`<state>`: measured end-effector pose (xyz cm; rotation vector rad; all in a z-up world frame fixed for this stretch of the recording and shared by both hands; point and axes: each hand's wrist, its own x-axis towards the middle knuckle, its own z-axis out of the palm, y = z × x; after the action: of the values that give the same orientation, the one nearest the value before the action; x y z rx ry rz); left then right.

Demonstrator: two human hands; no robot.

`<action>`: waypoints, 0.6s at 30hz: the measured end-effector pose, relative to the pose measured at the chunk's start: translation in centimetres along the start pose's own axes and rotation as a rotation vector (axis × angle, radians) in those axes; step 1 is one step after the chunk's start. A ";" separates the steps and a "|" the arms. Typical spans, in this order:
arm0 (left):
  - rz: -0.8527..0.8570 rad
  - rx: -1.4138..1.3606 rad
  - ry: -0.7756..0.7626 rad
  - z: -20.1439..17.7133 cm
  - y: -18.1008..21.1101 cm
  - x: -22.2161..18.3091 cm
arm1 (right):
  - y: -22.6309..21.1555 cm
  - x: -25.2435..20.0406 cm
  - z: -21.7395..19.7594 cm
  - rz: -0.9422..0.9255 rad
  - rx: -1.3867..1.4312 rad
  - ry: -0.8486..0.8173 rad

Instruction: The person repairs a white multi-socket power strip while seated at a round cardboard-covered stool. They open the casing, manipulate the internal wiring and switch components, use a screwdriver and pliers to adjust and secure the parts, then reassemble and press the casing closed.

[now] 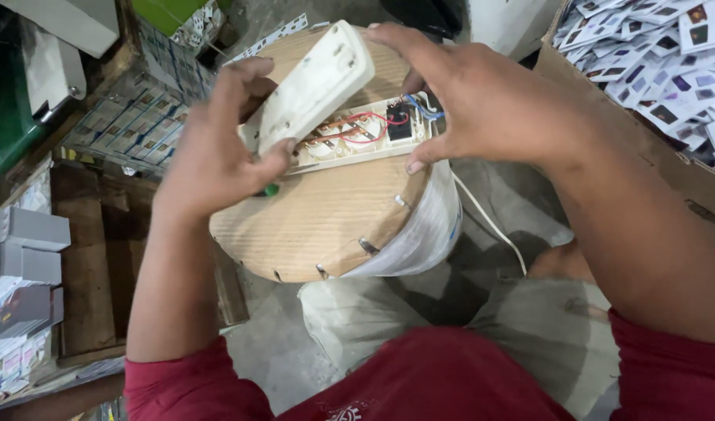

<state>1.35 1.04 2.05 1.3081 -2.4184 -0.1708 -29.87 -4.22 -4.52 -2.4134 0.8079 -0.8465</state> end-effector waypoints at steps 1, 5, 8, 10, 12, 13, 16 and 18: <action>-0.004 0.001 0.001 0.2 0.0 0.1 | -0.1 0.0 -0.1 -0.003 0.002 -0.002; 0.010 0.045 0.019 0.6 -0.3 0.4 | -0.5 0.2 -0.3 0.052 0.011 -0.026; -0.012 -0.022 0.030 0.6 -0.6 0.6 | -0.5 0.1 -0.3 0.055 0.028 -0.022; -0.032 -0.081 0.039 0.5 -1.2 0.8 | -0.5 0.0 -0.3 0.046 0.038 -0.014; 0.019 -0.033 0.054 0.1 -2.4 1.0 | -0.5 0.0 -0.3 0.027 0.054 -0.009; 0.018 -0.034 0.053 -0.3 -2.8 1.4 | -0.4 -0.1 -0.4 0.028 0.055 -0.010; -0.008 0.020 -0.022 -1.4 -3.8 2.3 | -0.4 -0.1 -0.3 0.014 0.061 -0.010; -0.214 0.114 -0.115 -1.7 -4.1 3.1 | -0.4 -0.1 -0.2 0.013 0.039 -0.007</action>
<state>3.72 -3.68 3.28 1.6509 -2.4084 -0.1728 -29.90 -3.94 -4.14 -2.3733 0.7959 -0.8404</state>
